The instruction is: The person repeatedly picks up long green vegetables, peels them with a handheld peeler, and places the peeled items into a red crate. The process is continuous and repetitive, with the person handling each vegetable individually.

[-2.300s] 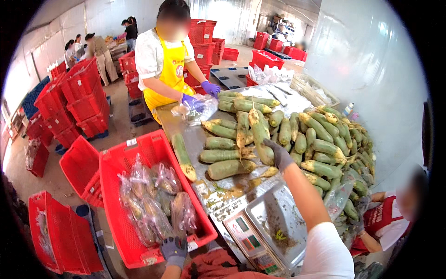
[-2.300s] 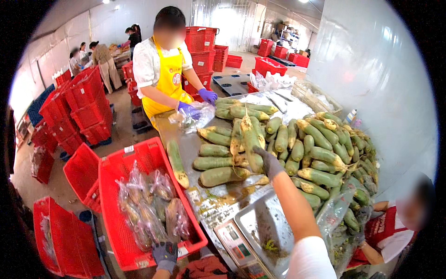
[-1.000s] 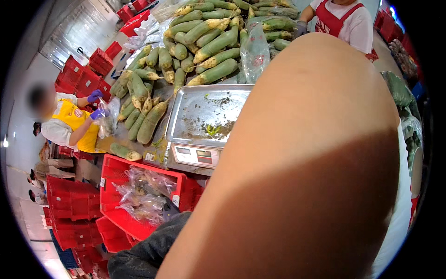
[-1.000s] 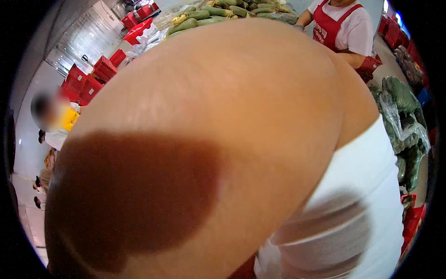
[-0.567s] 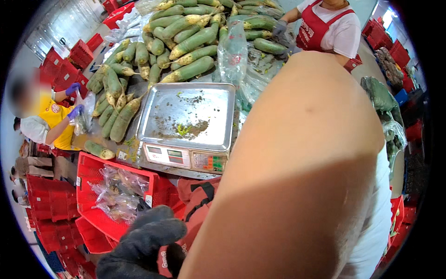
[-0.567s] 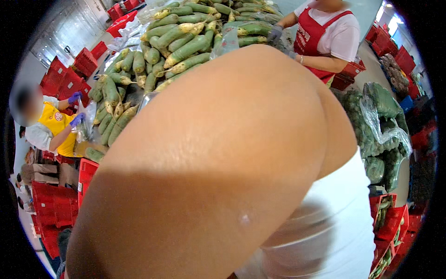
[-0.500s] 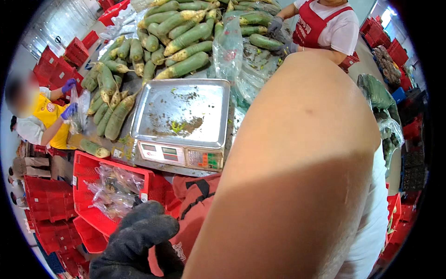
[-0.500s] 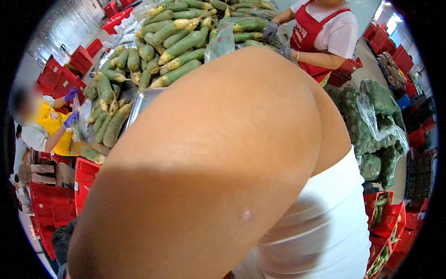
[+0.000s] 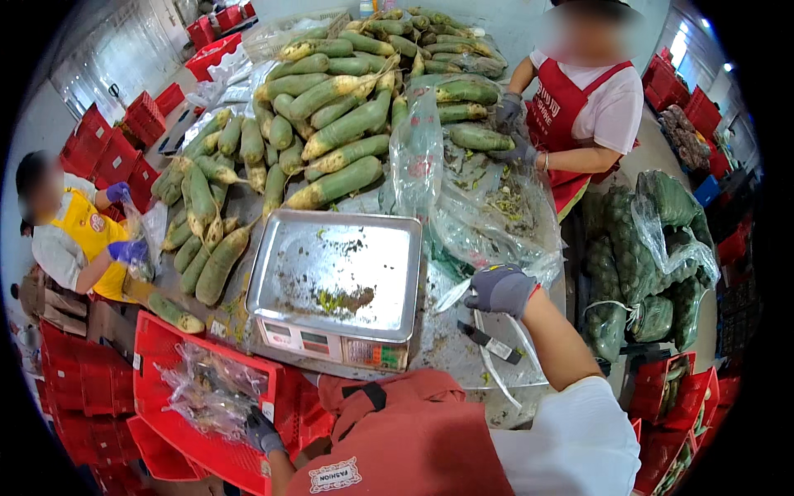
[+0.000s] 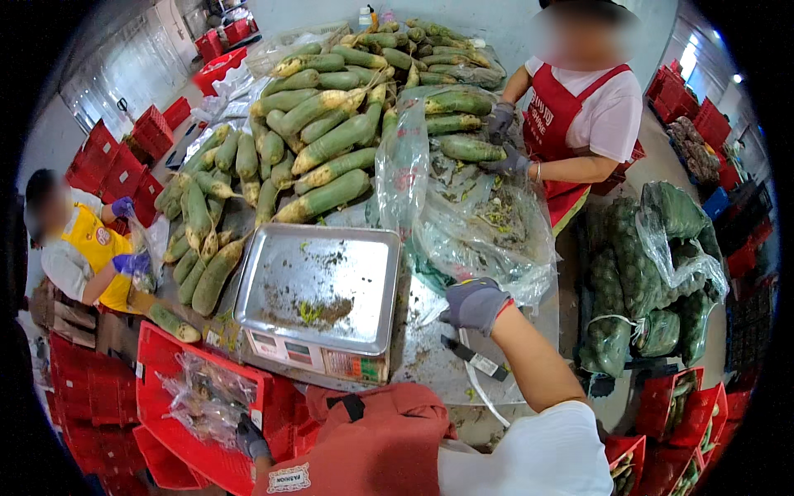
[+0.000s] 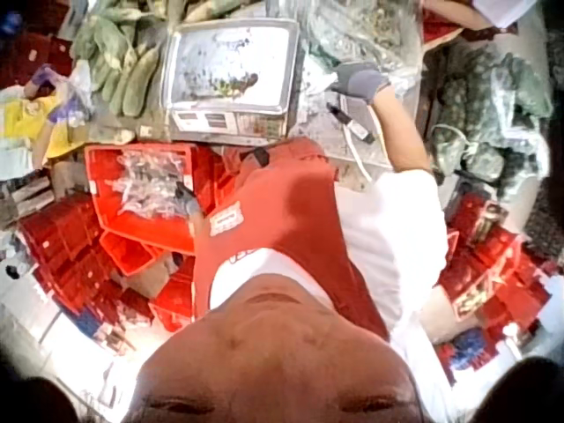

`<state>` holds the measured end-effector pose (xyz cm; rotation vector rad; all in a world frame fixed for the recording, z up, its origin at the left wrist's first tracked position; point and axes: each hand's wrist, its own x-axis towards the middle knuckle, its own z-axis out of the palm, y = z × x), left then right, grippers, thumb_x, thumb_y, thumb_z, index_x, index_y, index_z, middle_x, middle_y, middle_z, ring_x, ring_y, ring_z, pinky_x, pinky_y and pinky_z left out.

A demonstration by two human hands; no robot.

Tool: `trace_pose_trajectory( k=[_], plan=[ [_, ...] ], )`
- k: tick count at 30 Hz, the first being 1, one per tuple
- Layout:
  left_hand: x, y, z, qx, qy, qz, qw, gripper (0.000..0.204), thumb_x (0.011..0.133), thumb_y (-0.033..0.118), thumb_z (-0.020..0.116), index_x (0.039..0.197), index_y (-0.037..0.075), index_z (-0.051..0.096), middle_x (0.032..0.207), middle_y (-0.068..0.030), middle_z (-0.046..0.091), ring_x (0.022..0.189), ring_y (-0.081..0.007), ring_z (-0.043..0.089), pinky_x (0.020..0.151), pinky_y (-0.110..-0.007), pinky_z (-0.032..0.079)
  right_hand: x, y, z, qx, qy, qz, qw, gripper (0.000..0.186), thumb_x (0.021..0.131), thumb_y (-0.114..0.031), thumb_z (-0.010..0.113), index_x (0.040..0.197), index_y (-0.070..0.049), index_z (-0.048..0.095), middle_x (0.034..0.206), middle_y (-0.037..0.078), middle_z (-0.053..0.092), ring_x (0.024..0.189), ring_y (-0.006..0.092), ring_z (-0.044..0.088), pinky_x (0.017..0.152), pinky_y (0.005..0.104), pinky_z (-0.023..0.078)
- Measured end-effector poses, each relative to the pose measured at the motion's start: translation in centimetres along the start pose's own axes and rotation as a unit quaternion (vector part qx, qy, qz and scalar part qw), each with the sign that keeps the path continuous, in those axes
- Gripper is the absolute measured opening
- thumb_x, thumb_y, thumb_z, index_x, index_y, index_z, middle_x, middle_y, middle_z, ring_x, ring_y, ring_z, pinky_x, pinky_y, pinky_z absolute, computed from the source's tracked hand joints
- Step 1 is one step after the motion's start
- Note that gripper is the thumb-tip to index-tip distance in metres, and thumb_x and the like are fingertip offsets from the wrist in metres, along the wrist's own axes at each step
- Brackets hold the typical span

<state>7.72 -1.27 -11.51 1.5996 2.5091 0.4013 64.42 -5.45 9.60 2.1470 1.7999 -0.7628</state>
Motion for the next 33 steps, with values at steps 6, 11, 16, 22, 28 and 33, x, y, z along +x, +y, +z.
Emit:
trace_pose_trajectory(
  k=[6, 11, 16, 22, 28, 33],
  plan=[
    [0.9, -1.5, 0.9, 0.017, -0.026, -0.028, 0.999, 0.052, 0.086, 0.044, 0.04, 0.082, -0.004, 0.061, 0.082, -0.0277, 0.057, 0.078, -0.0432, 0.052, 0.07, -0.047, 0.04, 12.4, 6.4, 1.6, 0.37, 0.245, 0.089, 0.892, 0.093, 0.068, -0.062, 0.058, 0.127, 0.004, 0.031, 0.129, 0.024, 0.035, 0.115, 0.0336, 0.042, 0.09, 0.0383, 0.04],
    [-0.3, -0.8, 0.5, -0.022, 0.069, -0.003, 0.997, 0.049, 0.086, 0.041, 0.041, 0.081, -0.004, 0.061, 0.08, -0.0265, 0.057, 0.075, -0.0419, 0.053, 0.068, -0.046, 0.041, 23.5, 7.7, -2.4, 0.552, 0.257, 0.205, 0.766, 0.111, 0.058, -0.071, 0.059, 0.126, 0.012, 0.03, 0.127, 0.028, 0.038, 0.119, 0.0338, 0.039, 0.098, 0.0384, 0.031],
    [-2.3, -0.7, 0.7, 0.009, 0.067, -0.052, 0.996, 0.048, 0.087, 0.04, 0.041, 0.082, -0.003, 0.061, 0.081, -0.0255, 0.058, 0.075, -0.0406, 0.053, 0.068, -0.045, 0.041, 36.7, 4.5, -3.1, 0.387, 0.395, 0.129, 0.823, 0.056, 0.075, -0.041, 0.056, 0.116, -0.004, 0.049, 0.108, 0.021, 0.055, 0.099, 0.0342, 0.054, 0.085, 0.0386, 0.041],
    [-1.6, 0.1, 1.1, 0.019, 0.065, -0.062, 0.996, 0.046, 0.087, 0.039, 0.042, 0.083, -0.003, 0.061, 0.081, -0.0243, 0.058, 0.074, -0.0391, 0.054, 0.067, -0.044, 0.042, 33.6, 4.2, -7.6, 0.515, 0.541, 0.121, 0.654, 0.035, 0.082, -0.019, 0.045, 0.113, -0.004, 0.053, 0.102, 0.02, 0.059, 0.093, 0.0336, 0.056, 0.082, 0.0371, 0.043],
    [-0.6, 1.5, 2.8, 0.003, 0.043, -0.066, 0.997, 0.044, 0.087, 0.038, 0.043, 0.084, -0.002, 0.061, 0.082, -0.0231, 0.059, 0.074, -0.0376, 0.054, 0.067, -0.043, 0.042, 24.0, 6.2, -0.4, 0.528, 0.494, 0.129, 0.678, 0.033, 0.08, -0.012, 0.047, 0.109, 0.002, 0.054, 0.095, 0.02, 0.061, 0.092, 0.0294, 0.058, 0.08, 0.0341, 0.044],
    [1.0, 2.7, 3.2, -0.007, 0.035, -0.05, 0.998, 0.043, 0.087, 0.037, 0.043, 0.085, -0.001, 0.061, 0.082, -0.0221, 0.06, 0.074, -0.0363, 0.055, 0.066, -0.042, 0.043, 19.8, 4.2, 3.9, 0.256, 0.342, 0.053, 0.903, 0.036, 0.077, -0.016, 0.057, 0.109, -0.001, 0.053, 0.117, 0.019, 0.049, 0.11, 0.0326, 0.047, 0.089, 0.0367, 0.04]
  ],
)
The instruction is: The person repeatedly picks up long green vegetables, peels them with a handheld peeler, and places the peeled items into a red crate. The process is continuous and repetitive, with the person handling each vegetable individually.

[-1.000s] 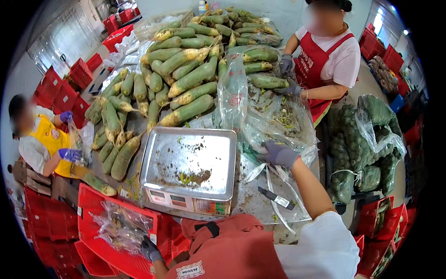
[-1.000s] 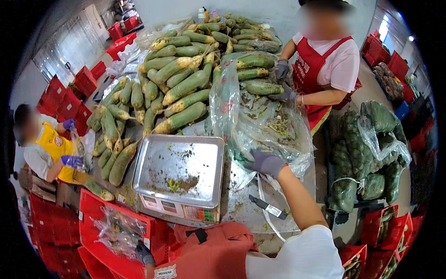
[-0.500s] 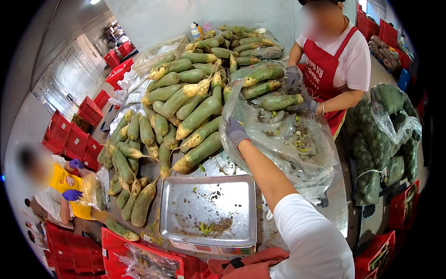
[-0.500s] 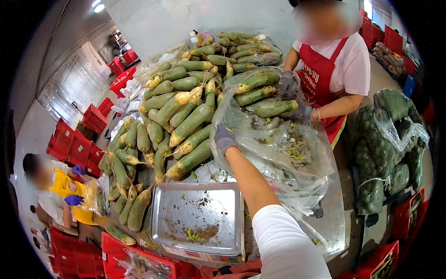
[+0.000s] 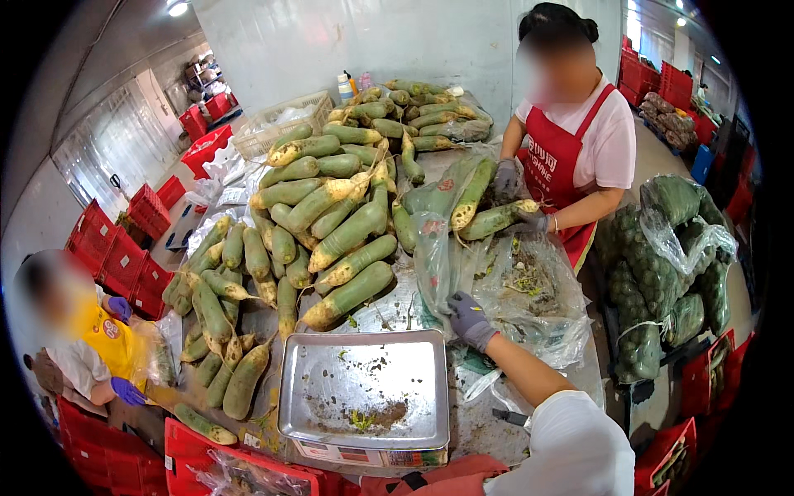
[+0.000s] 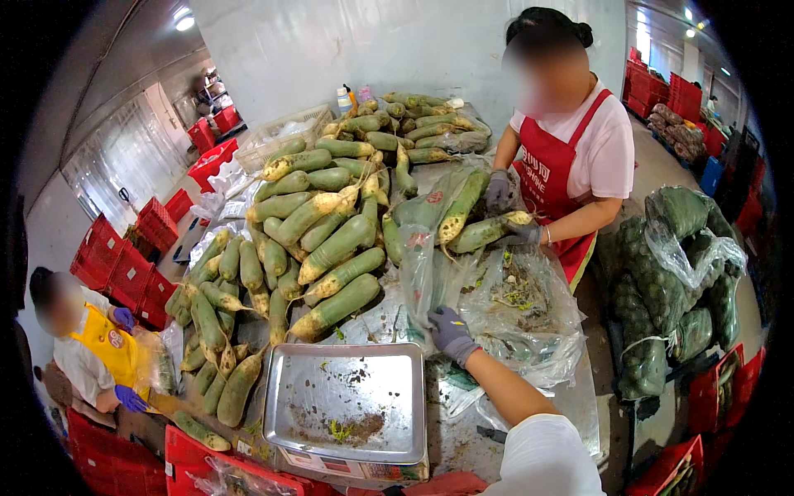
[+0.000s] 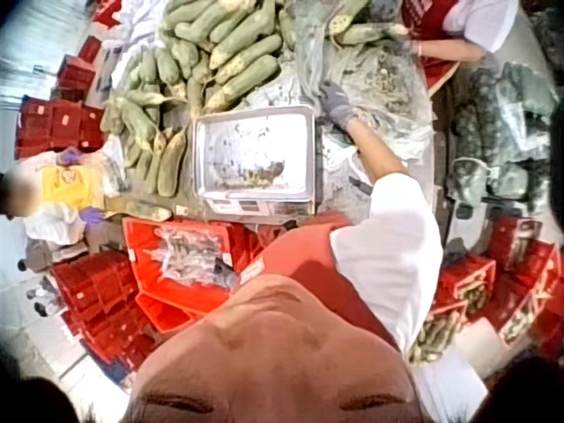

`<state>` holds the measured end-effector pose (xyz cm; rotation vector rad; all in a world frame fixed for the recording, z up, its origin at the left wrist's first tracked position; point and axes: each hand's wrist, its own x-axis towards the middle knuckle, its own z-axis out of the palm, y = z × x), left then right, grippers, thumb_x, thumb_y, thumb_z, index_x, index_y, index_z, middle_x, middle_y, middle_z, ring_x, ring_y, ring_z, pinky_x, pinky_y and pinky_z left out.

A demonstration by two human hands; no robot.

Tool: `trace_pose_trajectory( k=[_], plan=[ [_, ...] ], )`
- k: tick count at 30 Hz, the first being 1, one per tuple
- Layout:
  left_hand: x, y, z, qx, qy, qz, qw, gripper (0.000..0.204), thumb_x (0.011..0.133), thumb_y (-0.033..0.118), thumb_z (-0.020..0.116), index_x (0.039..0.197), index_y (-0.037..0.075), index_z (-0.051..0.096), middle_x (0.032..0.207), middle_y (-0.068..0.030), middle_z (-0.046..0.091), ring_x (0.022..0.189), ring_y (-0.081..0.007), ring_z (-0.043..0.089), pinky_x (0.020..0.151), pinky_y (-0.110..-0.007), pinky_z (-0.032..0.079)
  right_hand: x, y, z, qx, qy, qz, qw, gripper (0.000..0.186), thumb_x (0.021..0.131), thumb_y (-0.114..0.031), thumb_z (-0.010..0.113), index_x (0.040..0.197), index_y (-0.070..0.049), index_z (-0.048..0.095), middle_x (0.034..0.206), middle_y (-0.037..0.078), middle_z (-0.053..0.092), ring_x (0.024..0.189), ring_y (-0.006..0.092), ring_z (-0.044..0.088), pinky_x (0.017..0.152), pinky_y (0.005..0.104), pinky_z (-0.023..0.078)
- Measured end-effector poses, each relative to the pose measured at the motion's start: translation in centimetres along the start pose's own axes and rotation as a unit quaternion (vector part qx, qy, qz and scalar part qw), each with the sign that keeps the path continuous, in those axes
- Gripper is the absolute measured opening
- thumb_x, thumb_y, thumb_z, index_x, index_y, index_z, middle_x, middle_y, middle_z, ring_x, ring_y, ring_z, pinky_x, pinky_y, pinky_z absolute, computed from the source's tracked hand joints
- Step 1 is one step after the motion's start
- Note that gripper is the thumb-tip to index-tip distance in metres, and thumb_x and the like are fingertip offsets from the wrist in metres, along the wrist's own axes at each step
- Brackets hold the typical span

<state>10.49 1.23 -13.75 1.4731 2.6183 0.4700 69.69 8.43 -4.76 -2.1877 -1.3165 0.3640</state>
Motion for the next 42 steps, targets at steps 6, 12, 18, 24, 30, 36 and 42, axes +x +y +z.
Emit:
trace_pose_trajectory(
  k=[6, 12, 18, 24, 30, 36, 42],
  plan=[
    [1.2, 1.1, 0.4, 0.003, -0.005, 0.021, 1.0, 0.041, 0.087, 0.036, 0.044, 0.086, -0.001, 0.061, 0.082, -0.0209, 0.06, 0.073, -0.0348, 0.055, 0.065, -0.041, 0.043, 2.8, -5.0, -1.6, 0.172, 0.057, -0.226, 0.957, 0.045, 0.076, -0.024, 0.057, 0.115, -0.003, 0.049, 0.133, 0.015, 0.032, 0.117, 0.0352, 0.038, 0.096, 0.0382, 0.034],
    [1.4, 0.6, 0.2, 0.005, -0.006, 0.021, 1.0, 0.04, 0.088, 0.036, 0.044, 0.088, 0.0, 0.061, 0.083, -0.0197, 0.061, 0.073, -0.0333, 0.056, 0.065, -0.04, 0.044, 14.5, -0.1, -0.4, 0.53, 0.265, -0.015, 0.805, 0.03, 0.086, -0.018, 0.041, 0.109, -0.003, 0.053, 0.109, 0.015, 0.053, 0.099, 0.0293, 0.051, 0.092, 0.038, 0.036],
    [1.2, -1.1, 0.0, 0.007, -0.002, 0.009, 1.0, 0.038, 0.088, 0.035, 0.045, 0.089, 0.0, 0.061, 0.083, -0.0184, 0.062, 0.072, -0.0318, 0.057, 0.064, -0.039, 0.044, 21.8, 2.6, 1.6, 0.012, 0.26, 0.231, 0.937, 0.039, 0.083, -0.021, 0.043, 0.118, -0.004, 0.048, 0.127, 0.014, 0.041, 0.118, 0.0324, 0.034, 0.099, 0.0462, 0.024],
    [0.8, -3.1, -0.8, 0.014, -0.004, -0.004, 1.0, 0.036, 0.088, 0.034, 0.045, 0.09, 0.001, 0.061, 0.084, -0.0172, 0.062, 0.072, -0.0303, 0.057, 0.064, -0.038, 0.045, 23.8, 4.1, 0.4, -0.33, 0.067, 0.102, 0.936, 0.041, 0.082, -0.025, 0.045, 0.12, -0.011, 0.05, 0.136, 0.01, 0.031, 0.123, 0.0388, 0.027, 0.098, 0.0528, 0.025],
    [0.8, -4.9, -1.9, 0.012, -0.008, -0.013, 1.0, 0.035, 0.088, 0.033, 0.046, 0.091, 0.001, 0.061, 0.084, -0.016, 0.063, 0.072, -0.0288, 0.058, 0.063, -0.037, 0.045, 25.3, 3.4, -1.5, -0.313, 0.094, 0.16, 0.931, 0.039, 0.081, -0.018, 0.049, 0.12, -0.013, 0.048, 0.124, 0.013, 0.039, 0.115, 0.0445, 0.036, 0.085, 0.0525, 0.039],
    [0.9, -6.3, -2.8, 0.01, -0.003, -0.024, 1.0, 0.033, 0.088, 0.032, 0.046, 0.092, 0.002, 0.061, 0.085, -0.0148, 0.064, 0.071, -0.0273, 0.058, 0.063, -0.036, 0.046, 26.9, 5.6, 1.4, -0.345, 0.168, 0.268, 0.884, 0.046, 0.085, -0.023, 0.04, 0.131, -0.015, 0.035, 0.141, 0.019, 0.018, 0.119, 0.0497, 0.028, 0.095, 0.0554, 0.028],
    [-0.4, -9.3, -3.6, 0.008, 0.002, -0.054, 0.998, 0.032, 0.089, 0.031, 0.047, 0.094, 0.003, 0.061, 0.085, -0.0136, 0.064, 0.071, -0.0258, 0.059, 0.062, -0.034, 0.046, 28.5, 6.1, 2.4, -0.24, 0.243, 0.311, 0.887, 0.049, 0.084, -0.025, 0.043, 0.13, -0.013, 0.036, 0.138, 0.024, 0.019, 0.119, 0.0506, 0.026, 0.099, 0.0538, 0.024]
  ],
)
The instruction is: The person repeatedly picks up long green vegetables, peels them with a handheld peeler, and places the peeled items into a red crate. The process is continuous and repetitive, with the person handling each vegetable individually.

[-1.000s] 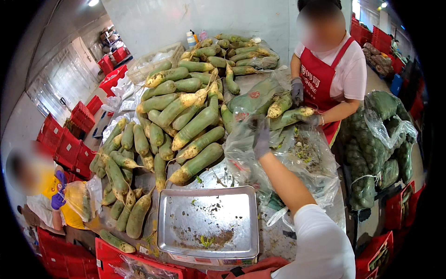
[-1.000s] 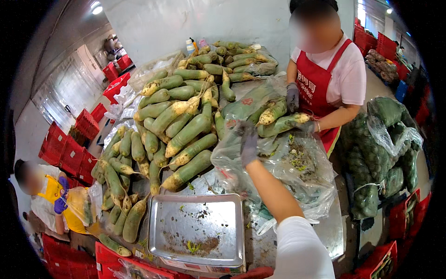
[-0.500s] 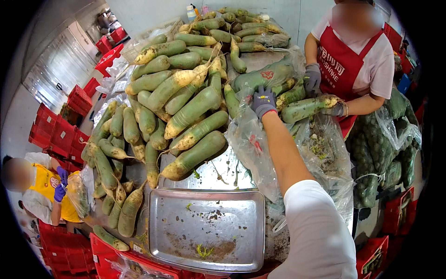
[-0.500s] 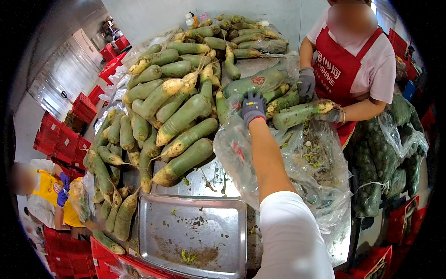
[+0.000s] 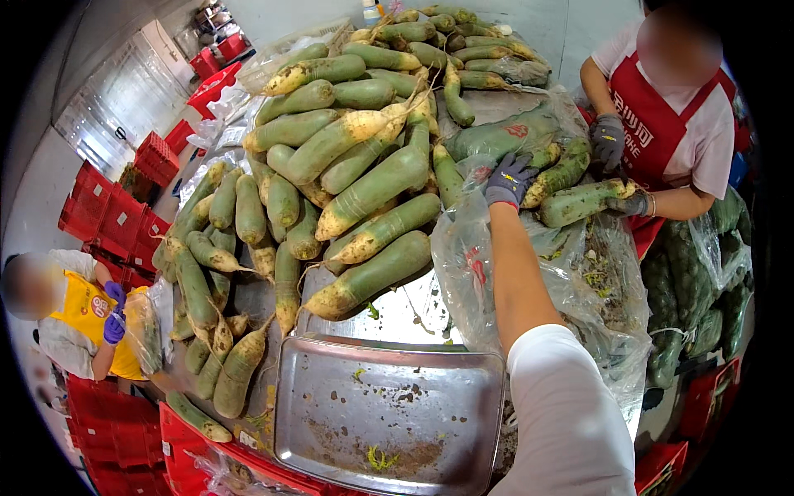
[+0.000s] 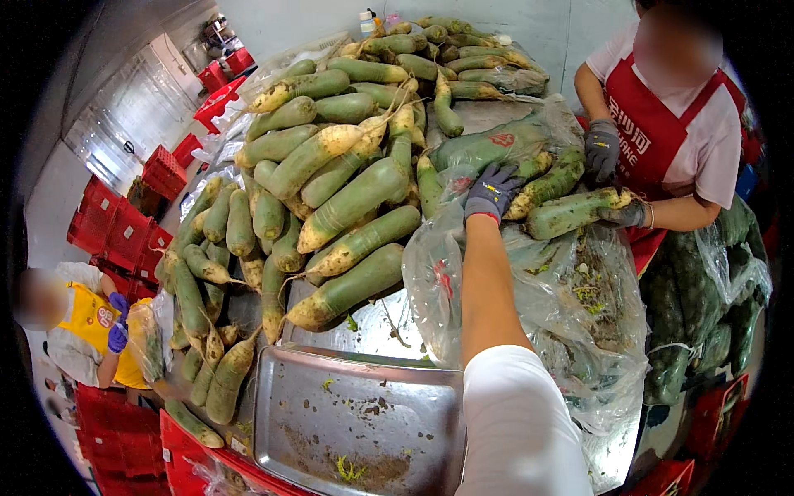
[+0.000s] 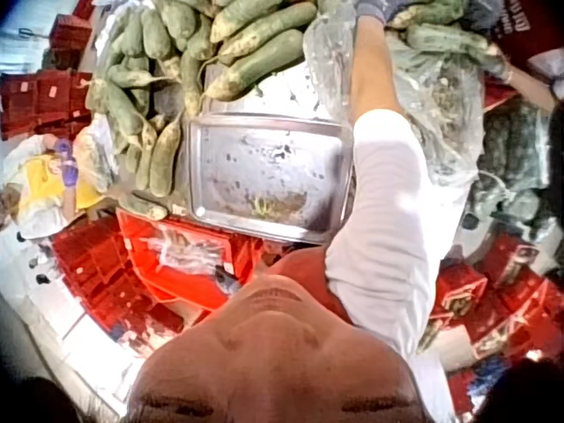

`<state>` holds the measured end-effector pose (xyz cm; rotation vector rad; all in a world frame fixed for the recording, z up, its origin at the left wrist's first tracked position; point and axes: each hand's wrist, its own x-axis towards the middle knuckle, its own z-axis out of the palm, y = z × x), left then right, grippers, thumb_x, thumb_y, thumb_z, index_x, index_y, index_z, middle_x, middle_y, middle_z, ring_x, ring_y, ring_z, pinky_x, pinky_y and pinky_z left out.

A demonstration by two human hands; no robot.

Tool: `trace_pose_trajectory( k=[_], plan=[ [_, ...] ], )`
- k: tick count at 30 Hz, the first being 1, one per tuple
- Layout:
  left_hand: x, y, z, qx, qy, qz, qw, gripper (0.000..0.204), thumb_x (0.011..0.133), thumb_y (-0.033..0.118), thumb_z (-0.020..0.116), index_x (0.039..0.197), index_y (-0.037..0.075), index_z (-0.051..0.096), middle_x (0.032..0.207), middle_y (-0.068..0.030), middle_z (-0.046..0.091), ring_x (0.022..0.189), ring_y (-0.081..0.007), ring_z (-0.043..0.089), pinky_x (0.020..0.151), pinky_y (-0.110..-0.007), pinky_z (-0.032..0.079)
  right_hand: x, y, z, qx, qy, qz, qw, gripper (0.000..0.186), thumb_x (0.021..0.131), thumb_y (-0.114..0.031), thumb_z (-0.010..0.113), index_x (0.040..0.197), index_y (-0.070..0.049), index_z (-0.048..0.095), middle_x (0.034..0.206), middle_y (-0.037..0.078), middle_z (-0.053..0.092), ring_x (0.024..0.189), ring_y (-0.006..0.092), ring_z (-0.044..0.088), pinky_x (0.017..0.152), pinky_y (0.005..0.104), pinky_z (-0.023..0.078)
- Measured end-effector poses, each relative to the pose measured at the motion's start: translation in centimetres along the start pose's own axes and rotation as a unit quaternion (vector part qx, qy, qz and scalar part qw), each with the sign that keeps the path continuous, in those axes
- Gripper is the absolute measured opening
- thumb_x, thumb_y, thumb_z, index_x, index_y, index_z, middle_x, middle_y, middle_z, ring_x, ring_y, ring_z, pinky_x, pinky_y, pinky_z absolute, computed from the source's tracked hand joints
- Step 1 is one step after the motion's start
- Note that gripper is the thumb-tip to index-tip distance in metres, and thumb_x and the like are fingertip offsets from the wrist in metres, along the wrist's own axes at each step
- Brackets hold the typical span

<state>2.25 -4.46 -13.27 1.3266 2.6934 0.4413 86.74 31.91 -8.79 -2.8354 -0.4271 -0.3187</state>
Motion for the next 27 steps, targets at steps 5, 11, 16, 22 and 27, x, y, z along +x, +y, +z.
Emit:
trace_pose_trajectory(
  k=[5, 11, 16, 22, 27],
  plan=[
    [-0.6, -1.2, 0.2, -0.052, 0.059, 0.049, 0.996, 0.036, 0.088, 0.038, 0.045, 0.089, 0.006, 0.063, 0.082, -0.0123, 0.065, 0.068, -0.026, 0.06, 0.06, -0.036, 0.046, -0.3, 1.4, 1.5, -0.014, 0.078, -0.039, 0.996, 0.043, 0.085, -0.017, 0.04, 0.126, -0.003, 0.037, 0.132, 0.028, 0.028, 0.116, 0.05, 0.031, 0.097, 0.0518, 0.028],
    [1.0, -6.5, 2.5, -0.071, -0.031, -0.028, 0.997, 0.025, 0.088, 0.031, 0.047, 0.09, 0.014, 0.065, 0.082, -0.0069, 0.065, 0.081, -0.0221, 0.059, 0.088, -0.043, 0.036, -1.6, 3.3, -0.7, 0.048, 0.073, -0.058, 0.994, 0.04, 0.084, -0.016, 0.042, 0.122, -0.003, 0.04, 0.133, 0.024, 0.03, 0.117, 0.0473, 0.031, 0.098, 0.0494, 0.028],
    [0.2, -2.1, 1.4, -0.044, -0.093, -0.07, 0.992, 0.031, 0.088, 0.037, 0.045, 0.098, 0.014, 0.063, 0.093, -0.0121, 0.063, 0.088, -0.0246, 0.057, 0.089, -0.044, 0.036, -4.1, 6.3, -7.7, 0.297, 0.037, -0.02, 0.954, 0.073, 0.062, -0.026, 0.072, 0.122, 0.001, 0.039, 0.127, 0.022, 0.038, 0.115, 0.0358, 0.039, 0.096, 0.0406, 0.032],
    [-0.4, 3.6, 2.1, -0.01, -0.02, -0.016, 1.0, 0.038, 0.087, 0.039, 0.043, 0.089, 0.006, 0.062, 0.086, -0.0186, 0.06, 0.081, -0.0327, 0.055, 0.078, -0.046, 0.038, -9.3, 16.9, -16.9, 0.857, -0.173, 0.129, 0.469, 0.037, 0.079, -0.014, 0.06, 0.109, 0.005, 0.052, 0.102, 0.013, 0.057, 0.088, 0.0227, 0.058, 0.079, 0.0311, 0.047],
    [-1.2, 4.9, 2.4, 0.012, -0.001, 0.006, 1.0, 0.046, 0.087, 0.04, 0.041, 0.081, 0.0, 0.062, 0.08, -0.0241, 0.058, 0.075, -0.0394, 0.054, 0.069, -0.048, 0.04, -19.1, 23.0, -23.1, 0.9, -0.292, 0.113, 0.302, 0.053, 0.082, -0.031, 0.052, 0.125, -0.003, 0.04, 0.123, 0.016, 0.045, 0.11, 0.0323, 0.046, 0.09, 0.0455, 0.041]
  ],
)
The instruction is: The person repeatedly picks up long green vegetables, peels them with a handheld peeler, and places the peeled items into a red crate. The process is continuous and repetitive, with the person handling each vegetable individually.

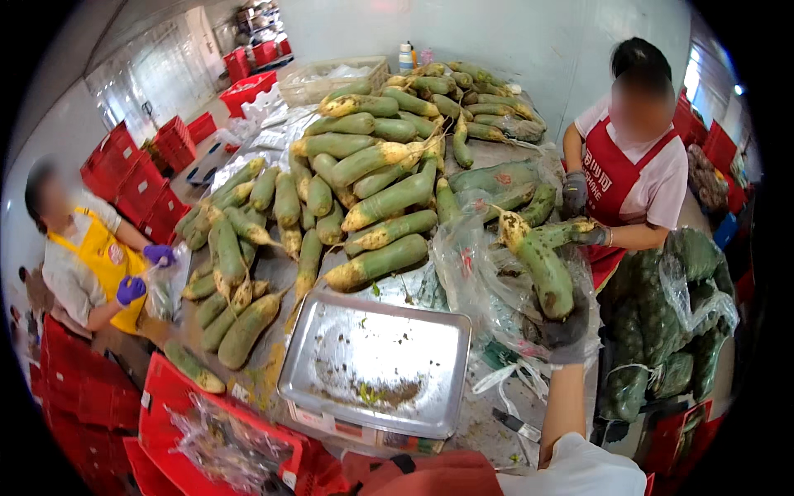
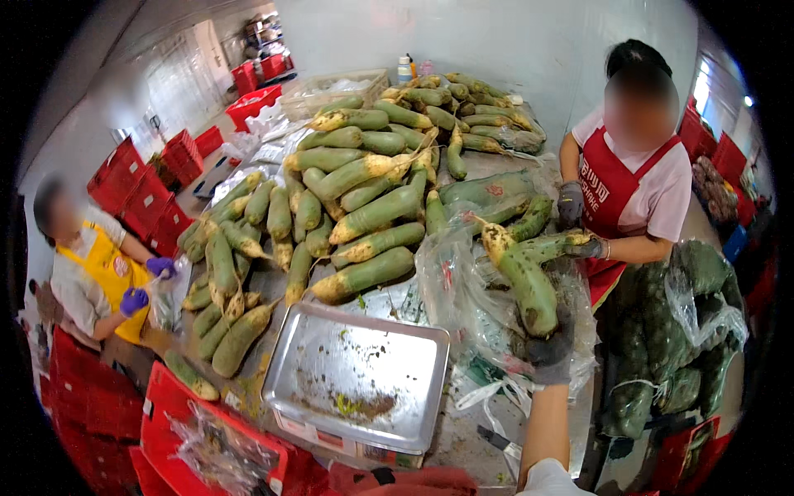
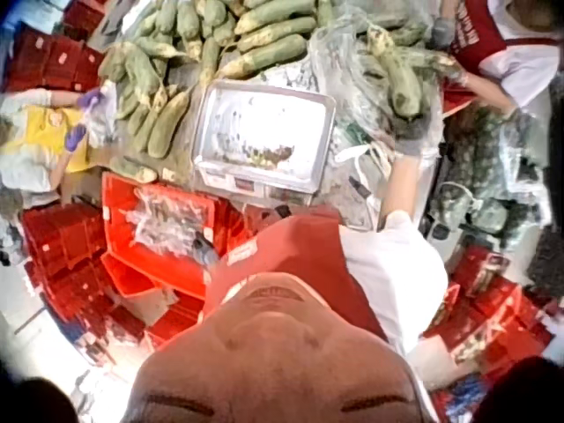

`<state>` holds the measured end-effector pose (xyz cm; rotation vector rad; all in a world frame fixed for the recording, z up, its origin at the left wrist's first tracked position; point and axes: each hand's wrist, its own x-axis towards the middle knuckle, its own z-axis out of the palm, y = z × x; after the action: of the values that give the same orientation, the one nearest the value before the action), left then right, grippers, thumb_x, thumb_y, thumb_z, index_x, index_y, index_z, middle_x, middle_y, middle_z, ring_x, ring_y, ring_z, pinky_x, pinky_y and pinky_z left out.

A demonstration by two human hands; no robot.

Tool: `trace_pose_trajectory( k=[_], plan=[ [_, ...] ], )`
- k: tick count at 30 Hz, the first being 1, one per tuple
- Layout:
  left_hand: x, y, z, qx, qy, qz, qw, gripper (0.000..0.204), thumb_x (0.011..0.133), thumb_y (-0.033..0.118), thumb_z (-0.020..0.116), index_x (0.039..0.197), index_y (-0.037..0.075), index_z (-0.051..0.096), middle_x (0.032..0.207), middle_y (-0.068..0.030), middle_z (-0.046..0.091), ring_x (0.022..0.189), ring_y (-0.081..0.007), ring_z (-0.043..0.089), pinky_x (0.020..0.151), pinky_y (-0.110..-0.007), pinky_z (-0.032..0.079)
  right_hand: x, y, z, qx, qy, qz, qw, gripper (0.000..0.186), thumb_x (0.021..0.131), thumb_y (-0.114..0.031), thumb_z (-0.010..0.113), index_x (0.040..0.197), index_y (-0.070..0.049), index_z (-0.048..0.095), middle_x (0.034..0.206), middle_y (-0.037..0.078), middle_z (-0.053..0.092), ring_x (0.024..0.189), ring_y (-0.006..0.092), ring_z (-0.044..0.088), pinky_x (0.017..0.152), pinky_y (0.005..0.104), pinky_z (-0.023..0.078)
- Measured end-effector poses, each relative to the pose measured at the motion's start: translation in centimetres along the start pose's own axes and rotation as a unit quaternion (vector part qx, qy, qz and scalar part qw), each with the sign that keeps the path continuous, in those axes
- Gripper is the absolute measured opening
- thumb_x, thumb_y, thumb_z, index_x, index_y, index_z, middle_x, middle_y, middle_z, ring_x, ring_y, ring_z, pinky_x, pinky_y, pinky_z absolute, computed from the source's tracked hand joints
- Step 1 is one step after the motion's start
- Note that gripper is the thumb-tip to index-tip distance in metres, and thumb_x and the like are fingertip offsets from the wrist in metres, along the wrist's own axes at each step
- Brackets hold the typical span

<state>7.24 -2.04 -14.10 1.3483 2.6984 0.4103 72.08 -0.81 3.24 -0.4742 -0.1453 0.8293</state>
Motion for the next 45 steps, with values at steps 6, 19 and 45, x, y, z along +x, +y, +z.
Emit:
trace_pose_trajectory(
  k=[6, 19, 45],
  plan=[
    [-1.1, 4.2, -4.2, 0.007, 0.001, 0.059, 0.998, 0.047, 0.085, 0.041, 0.04, 0.088, 0.001, 0.064, 0.092, -0.0245, 0.058, 0.082, -0.0375, 0.056, 0.07, -0.047, 0.042, -7.6, 4.4, 4.0, 0.129, -0.261, 0.254, 0.922, 0.071, 0.08, -0.044, 0.052, 0.133, -0.006, 0.025, 0.13, 0.018, 0.036, 0.114, 0.0386, 0.041, 0.096, 0.0481, 0.036],
    [-2.1, 4.2, -4.9, -0.049, 0.013, 0.032, 0.998, 0.049, 0.083, 0.05, 0.043, 0.073, 0.006, 0.061, 0.074, -0.0207, 0.06, 0.071, -0.039, 0.057, 0.065, -0.047, 0.044, -7.1, 14.6, 6.3, -0.635, -0.413, -0.037, 0.652, 0.062, 0.069, -0.006, 0.066, 0.125, 0.0, 0.039, 0.128, 0.013, 0.041, 0.12, 0.0224, 0.037, 0.099, 0.0322, 0.03],
    [-2.0, 4.5, -4.8, -0.059, 0.024, 0.04, 0.997, 0.048, 0.081, 0.049, 0.045, 0.079, 0.005, 0.062, 0.083, -0.017, 0.06, 0.076, -0.0357, 0.058, 0.068, -0.045, 0.046, -8.2, 8.0, 5.4, -0.665, -0.232, 0.018, 0.71, 0.045, 0.081, -0.011, 0.057, 0.122, 0.0, 0.044, 0.114, 0.01, 0.05, 0.099, 0.0201, 0.052, 0.084, 0.0299, 0.044]
  ],
)
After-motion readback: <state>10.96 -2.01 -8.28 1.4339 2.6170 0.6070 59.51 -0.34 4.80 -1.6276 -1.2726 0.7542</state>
